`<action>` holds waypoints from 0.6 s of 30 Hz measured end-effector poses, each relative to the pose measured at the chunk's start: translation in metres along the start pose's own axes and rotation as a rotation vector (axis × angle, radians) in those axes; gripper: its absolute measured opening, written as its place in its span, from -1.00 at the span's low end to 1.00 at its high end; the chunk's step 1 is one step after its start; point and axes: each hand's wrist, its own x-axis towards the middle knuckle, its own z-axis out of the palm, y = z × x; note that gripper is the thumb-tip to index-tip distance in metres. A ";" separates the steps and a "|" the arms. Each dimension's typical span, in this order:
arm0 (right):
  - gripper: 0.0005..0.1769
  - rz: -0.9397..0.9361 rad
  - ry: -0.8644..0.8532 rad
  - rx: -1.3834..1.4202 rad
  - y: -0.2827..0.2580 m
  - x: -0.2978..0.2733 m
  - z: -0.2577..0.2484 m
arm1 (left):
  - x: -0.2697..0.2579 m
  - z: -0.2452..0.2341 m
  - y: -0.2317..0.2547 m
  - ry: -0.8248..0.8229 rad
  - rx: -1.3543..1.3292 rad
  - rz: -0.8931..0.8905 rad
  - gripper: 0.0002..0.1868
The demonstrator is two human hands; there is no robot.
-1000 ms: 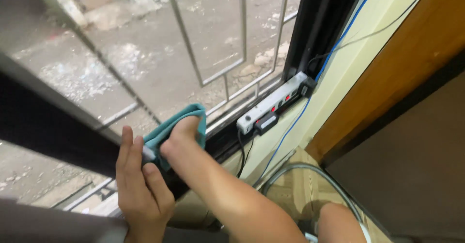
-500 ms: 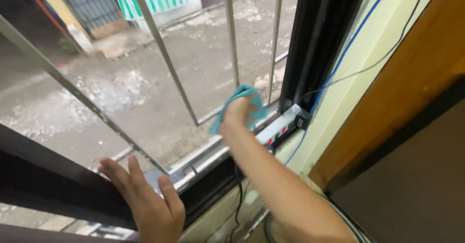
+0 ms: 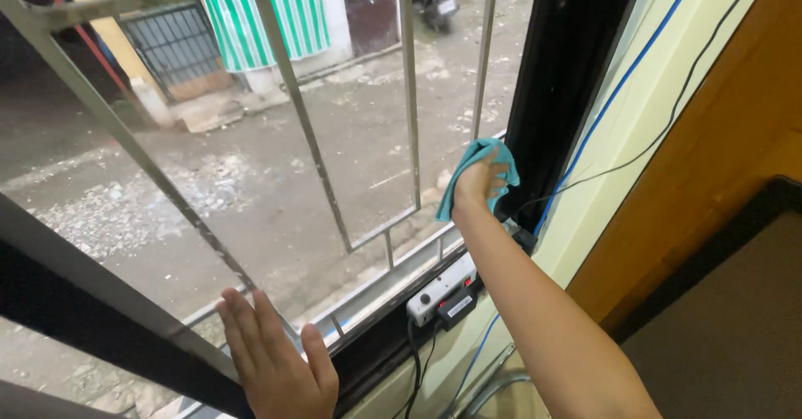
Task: Cleaning a window glass and frame with spray cleaner, a cloth, and a vacuum cleaner.
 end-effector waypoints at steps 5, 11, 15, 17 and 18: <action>-0.01 0.027 -0.005 0.005 -0.004 -0.004 -0.004 | -0.005 0.000 -0.010 -0.009 -0.022 0.048 -0.30; -0.04 -0.181 0.034 -0.045 -0.014 0.016 0.014 | -0.003 -0.003 -0.012 0.026 -0.058 0.063 -0.37; -0.10 -0.760 -0.009 -0.117 -0.136 -0.064 0.019 | 0.003 -0.003 -0.015 0.083 -0.058 0.083 -0.40; -0.13 -1.261 0.024 -0.139 -0.203 -0.101 0.023 | 0.003 -0.009 -0.011 0.046 -0.039 0.077 -0.41; -0.13 -1.258 0.024 -0.151 -0.222 -0.123 0.021 | 0.003 -0.011 -0.008 0.038 -0.044 0.073 -0.41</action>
